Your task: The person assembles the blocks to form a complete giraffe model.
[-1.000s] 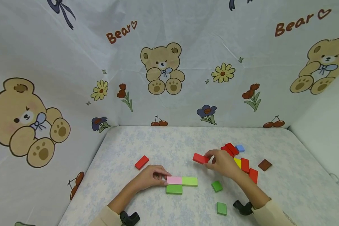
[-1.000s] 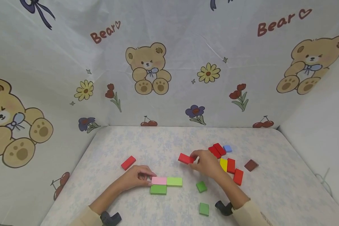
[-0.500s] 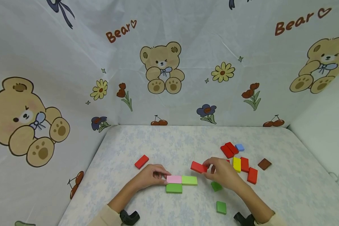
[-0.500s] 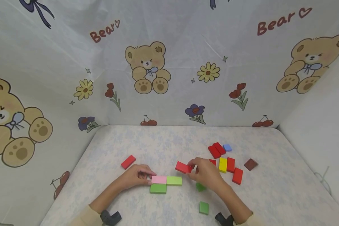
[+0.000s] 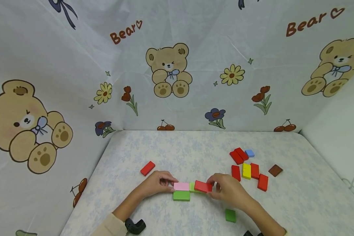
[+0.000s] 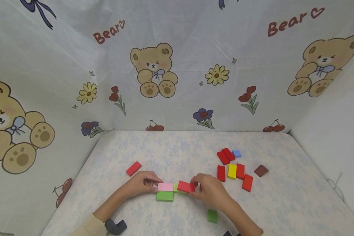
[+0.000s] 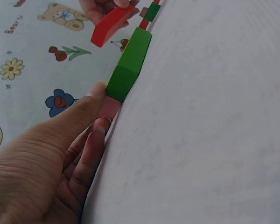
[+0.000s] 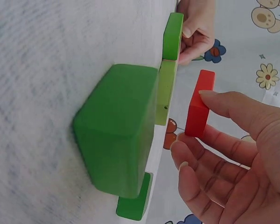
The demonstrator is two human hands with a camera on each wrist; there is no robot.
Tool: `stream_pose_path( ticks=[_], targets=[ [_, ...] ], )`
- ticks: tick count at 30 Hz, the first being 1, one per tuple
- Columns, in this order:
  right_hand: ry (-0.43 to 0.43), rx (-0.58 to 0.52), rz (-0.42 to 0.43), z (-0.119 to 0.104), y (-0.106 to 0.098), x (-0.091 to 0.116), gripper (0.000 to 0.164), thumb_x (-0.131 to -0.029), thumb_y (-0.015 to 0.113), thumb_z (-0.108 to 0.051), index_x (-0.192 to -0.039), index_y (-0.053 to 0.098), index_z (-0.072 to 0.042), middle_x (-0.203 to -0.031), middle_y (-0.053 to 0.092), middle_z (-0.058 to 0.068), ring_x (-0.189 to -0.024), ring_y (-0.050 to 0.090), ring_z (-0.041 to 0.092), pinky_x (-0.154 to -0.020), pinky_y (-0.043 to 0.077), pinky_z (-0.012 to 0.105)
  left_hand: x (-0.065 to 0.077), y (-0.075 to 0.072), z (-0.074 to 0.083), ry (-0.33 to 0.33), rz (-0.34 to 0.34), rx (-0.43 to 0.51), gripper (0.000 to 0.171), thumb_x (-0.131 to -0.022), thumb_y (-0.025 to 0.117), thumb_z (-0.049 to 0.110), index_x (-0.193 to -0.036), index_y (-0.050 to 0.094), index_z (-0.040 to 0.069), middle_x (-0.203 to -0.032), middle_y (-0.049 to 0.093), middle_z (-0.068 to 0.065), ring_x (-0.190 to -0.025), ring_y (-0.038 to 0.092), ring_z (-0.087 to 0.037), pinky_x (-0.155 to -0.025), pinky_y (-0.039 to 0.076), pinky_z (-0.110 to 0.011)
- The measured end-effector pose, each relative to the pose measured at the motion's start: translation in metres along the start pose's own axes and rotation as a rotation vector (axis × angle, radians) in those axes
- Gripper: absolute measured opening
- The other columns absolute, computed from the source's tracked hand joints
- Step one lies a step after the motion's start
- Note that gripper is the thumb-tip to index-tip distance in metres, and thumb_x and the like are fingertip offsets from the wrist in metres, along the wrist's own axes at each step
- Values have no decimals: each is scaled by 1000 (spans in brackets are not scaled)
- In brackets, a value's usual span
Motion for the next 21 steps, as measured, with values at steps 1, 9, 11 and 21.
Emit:
stream_pose_path(
  ticks=[1,9,11,21],
  targets=[
    [-6,3,-6,-1,1,0,30,-79,89,-27,-104,75,-19,-89,65,-14,-72,56,10,-59,48,22,0,0,0,-4,0,-3,30,-84,85,21,-113,79,23,-99,72,3,-73,57,-9,-62,47,-21],
    [-36,33,-53,-4,7,3,31,-78,89,-31,-104,76,-20,-85,63,-15,-68,51,5,-57,46,22,0,-1,-2,-11,-5,-44,31,-84,86,26,-114,79,25,-99,72,5,-75,59,-9,-63,49,-22],
    [-52,48,-68,-6,10,4,31,-78,88,-31,-105,76,-20,-86,63,-16,-69,51,4,-58,46,22,0,-1,-3,-13,-7,-43,31,-84,86,25,-114,79,25,-99,72,5,-75,59,-10,-63,48,-22],
    [-83,99,-128,-9,18,6,35,-78,89,-32,-107,77,-16,-90,65,-13,-70,50,4,-61,46,22,0,-1,2,-27,6,-12,31,-83,86,18,-113,79,24,-99,72,4,-75,58,-9,-62,46,-20]
  ],
)
Point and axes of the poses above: each hand's wrist, its own x-axis away from the middle knuckle, its own y-axis out of the palm, z = x × y, the point moved 7 cm from there along -x, towards the middle knuckle
